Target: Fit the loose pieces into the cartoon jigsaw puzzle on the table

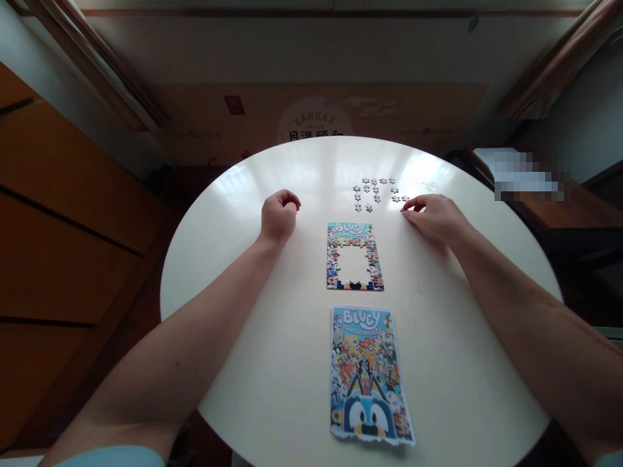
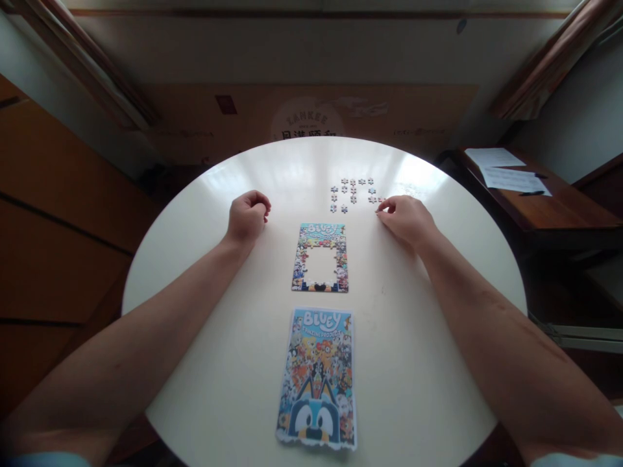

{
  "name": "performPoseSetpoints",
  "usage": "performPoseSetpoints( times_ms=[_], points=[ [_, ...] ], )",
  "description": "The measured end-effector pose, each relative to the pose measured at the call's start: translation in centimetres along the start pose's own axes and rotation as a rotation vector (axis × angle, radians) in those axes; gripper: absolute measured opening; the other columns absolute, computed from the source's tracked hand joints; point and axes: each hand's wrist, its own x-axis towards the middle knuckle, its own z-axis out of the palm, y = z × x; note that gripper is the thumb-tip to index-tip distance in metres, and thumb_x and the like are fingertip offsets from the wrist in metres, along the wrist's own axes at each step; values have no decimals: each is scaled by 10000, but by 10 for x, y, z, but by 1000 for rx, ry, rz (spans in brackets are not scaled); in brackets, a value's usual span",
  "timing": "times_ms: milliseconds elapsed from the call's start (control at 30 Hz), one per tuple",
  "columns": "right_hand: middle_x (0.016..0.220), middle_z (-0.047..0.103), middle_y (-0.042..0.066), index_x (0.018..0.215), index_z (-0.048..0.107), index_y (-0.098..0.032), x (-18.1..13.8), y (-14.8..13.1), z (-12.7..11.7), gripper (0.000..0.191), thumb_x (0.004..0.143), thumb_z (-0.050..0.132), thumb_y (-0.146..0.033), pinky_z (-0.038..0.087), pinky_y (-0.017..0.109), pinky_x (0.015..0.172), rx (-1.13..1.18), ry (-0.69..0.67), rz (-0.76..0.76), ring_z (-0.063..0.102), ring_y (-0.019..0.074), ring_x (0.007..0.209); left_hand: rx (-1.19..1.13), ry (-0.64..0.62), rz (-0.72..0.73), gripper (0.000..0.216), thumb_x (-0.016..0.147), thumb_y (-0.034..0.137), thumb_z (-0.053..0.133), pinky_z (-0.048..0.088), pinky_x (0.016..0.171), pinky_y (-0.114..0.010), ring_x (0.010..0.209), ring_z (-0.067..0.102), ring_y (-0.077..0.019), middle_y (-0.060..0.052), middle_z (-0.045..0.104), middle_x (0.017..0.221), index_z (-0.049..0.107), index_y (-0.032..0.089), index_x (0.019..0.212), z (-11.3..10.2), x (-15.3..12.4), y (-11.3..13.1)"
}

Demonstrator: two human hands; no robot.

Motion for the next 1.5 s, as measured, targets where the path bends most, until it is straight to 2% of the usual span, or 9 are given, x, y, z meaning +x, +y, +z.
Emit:
performPoseSetpoints(
  times_ms=[167, 500, 700, 800, 900, 967, 1133, 1367, 1500],
  points=[
    [853, 712, 65, 923, 792, -194, -1, 1, -5, 255, 762, 669, -349, 433, 313, 652, 97, -107, 49, 607, 186, 723, 24, -7, 11, 156, 564, 147, 441, 301, 475, -261, 502, 435, -125, 7, 520, 555, 579, 192, 623, -2, 0, 1],
    [878, 701, 65, 914, 742, -196, -8, -4, -11, 220, 775, 669, -350, 476, 321, 676, 207, -281, -79, 611, 179, 748, 82, -24, 43, 162, 585, 191, 444, 349, 518, -267, 546, 475, -141, 8, 561, 588, 599, 197, 631, -6, 2, -2],
    [898, 705, 69, 945, 723, -185, -15, -12, -11, 200, 779, 684, -288, 526, 343, 743, 347, -306, -186, 646, 183, 805, 144, -74, 76, 157, 626, 169, 447, 358, 529, -274, 538, 475, -140, 10, 554, 571, 602, 192, 630, -5, -11, 21],
    [883, 683, 52, 1063, 684, -175, -24, -27, -14, 304, 774, 723, -264, 567, 342, 764, 616, -354, -183, 667, 174, 820, 159, -185, 176, 187, 681, 138, 454, 394, 560, -279, 563, 507, -139, 1, 607, 608, 633, 188, 659, 2, -31, 44],
    [862, 662, 23, 1267, 610, -198, -38, -49, -15, 524, 768, 767, -227, 585, 294, 653, 893, -503, -197, 670, 162, 785, 151, -370, 291, 223, 767, 128, 501, 486, 679, -297, 729, 637, -165, -37, 726, 789, 716, 187, 773, 11, -56, 66],
    [855, 664, 13, 1355, 569, -220, -48, -64, -13, 612, 781, 780, -211, 551, 234, 567, 1011, -572, -236, 652, 135, 745, 151, -486, 304, 185, 842, 210, 585, 513, 695, -307, 734, 651, -163, -47, 758, 877, 758, 200, 906, 15, -69, 78],
    [892, 707, 15, 1374, 581, -257, -63, -84, -4, 613, 807, 812, -241, 524, 187, 523, 1124, -603, -260, 631, 96, 689, 143, -628, 157, 146, 872, 331, 679, 523, 674, -307, 722, 661, -170, -52, 767, 833, 781, 227, 873, 15, -75, 89],
    [947, 745, 53, 1194, 675, -230, -61, -87, -5, 484, 752, 864, -283, 524, 206, 491, 1219, -495, -132, 684, 138, 728, -123, -598, -324, 185, 784, 354, 751, 398, 464, -239, 552, 552, -126, -43, 686, 699, 754, 175, 831, 13, -65, 83],
    [871, 735, 40, 1084, 670, -207, -62, -89, -3, 417, 735, 876, -305, 483, 194, 456, 1192, -521, -140, 653, 125, 674, -180, -558, -402, 184, 777, 338, 755, 372, 464, -226, 547, 532, -112, -32, 653, 677, 747, 159, 821, 15, -65, 82]
  ],
)
